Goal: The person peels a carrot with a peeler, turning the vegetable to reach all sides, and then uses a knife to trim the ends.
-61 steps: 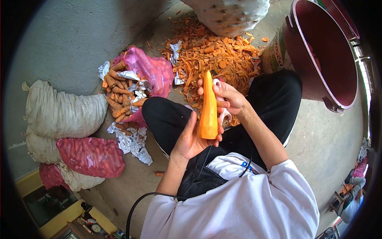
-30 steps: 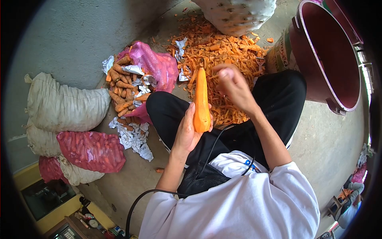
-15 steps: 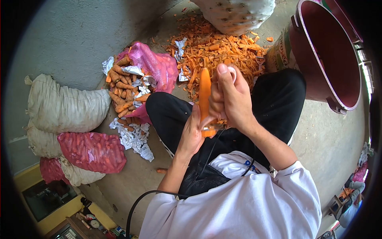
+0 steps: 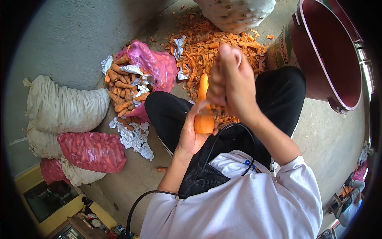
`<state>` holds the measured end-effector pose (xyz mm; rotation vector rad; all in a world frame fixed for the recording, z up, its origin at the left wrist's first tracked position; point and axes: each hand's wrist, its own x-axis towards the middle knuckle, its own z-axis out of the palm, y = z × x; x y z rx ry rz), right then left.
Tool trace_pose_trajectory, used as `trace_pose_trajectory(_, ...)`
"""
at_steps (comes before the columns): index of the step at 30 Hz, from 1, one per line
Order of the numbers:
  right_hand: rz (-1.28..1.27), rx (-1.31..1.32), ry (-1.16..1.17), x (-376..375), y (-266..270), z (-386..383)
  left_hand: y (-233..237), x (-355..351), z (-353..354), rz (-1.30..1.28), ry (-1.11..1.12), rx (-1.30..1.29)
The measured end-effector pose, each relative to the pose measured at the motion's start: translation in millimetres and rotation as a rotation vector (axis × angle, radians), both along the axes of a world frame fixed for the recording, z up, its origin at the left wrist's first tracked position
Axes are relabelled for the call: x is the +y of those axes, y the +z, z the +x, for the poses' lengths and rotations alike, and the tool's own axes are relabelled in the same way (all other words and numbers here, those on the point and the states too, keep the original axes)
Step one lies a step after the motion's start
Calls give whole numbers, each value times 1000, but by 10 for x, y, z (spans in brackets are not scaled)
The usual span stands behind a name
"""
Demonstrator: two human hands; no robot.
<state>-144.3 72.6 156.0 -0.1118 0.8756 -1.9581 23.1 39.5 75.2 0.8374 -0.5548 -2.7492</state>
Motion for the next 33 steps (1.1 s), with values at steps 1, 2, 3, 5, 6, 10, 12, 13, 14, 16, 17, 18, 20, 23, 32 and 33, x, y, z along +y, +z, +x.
trace_pose_trajectory(1, 14, -30, 23, 40, 5, 95, 45, -9, -19, 6, -17, 28)
trace_pose_trajectory(2, -18, -43, 54, 86, 13, 161, 65, -20, -33, 11, -34, 58)
trace_pose_trajectory(3, -25, -54, 59, 100, -7, 208, 16, -38, -7, 55, -4, 93)
trace_pose_trajectory(5, -43, -70, 67, 109, -33, 280, 15, -59, 2, 9, 8, 70)
trace_pose_trajectory(6, -39, -64, 63, 99, -55, 285, 16, -70, 2, -15, 13, 59)
trace_pose_trajectory(10, 1, -44, 60, 93, -76, 280, 130, -23, -80, -61, 53, -28)
trace_pose_trajectory(12, 36, 3, 18, 92, -94, 247, 242, 40, -124, -112, 85, -99)
trace_pose_trajectory(13, 54, 44, -23, 44, -146, 188, 189, 45, -90, -166, 59, -75)
trace_pose_trajectory(14, 73, 85, -64, -18, -208, 104, 89, 51, -35, -221, 32, -52)
trace_pose_trajectory(16, 38, 274, -261, -228, -334, -267, 86, 151, -7, -282, 13, -96)
trace_pose_trajectory(17, 63, 295, -289, -365, -384, -413, 125, 195, 1, -307, 1, -100)
trace_pose_trajectory(18, 73, 589, -405, -519, -649, -633, 143, 201, -13, -336, -13, -99)
trace_pose_trajectory(20, 46, 496, -403, -481, -557, -642, 114, 124, 21, -276, -37, -68)
trace_pose_trajectory(23, 4, 358, -360, -386, -283, -565, 131, 57, 10, -98, -1, -28)
trace_pose_trajectory(32, -41, -25, 63, 91, 16, 302, 96, -6, -43, -82, 18, 24)
trace_pose_trajectory(33, -25, -34, 74, 88, -6, 308, 133, 17, -57, -75, 31, 6)
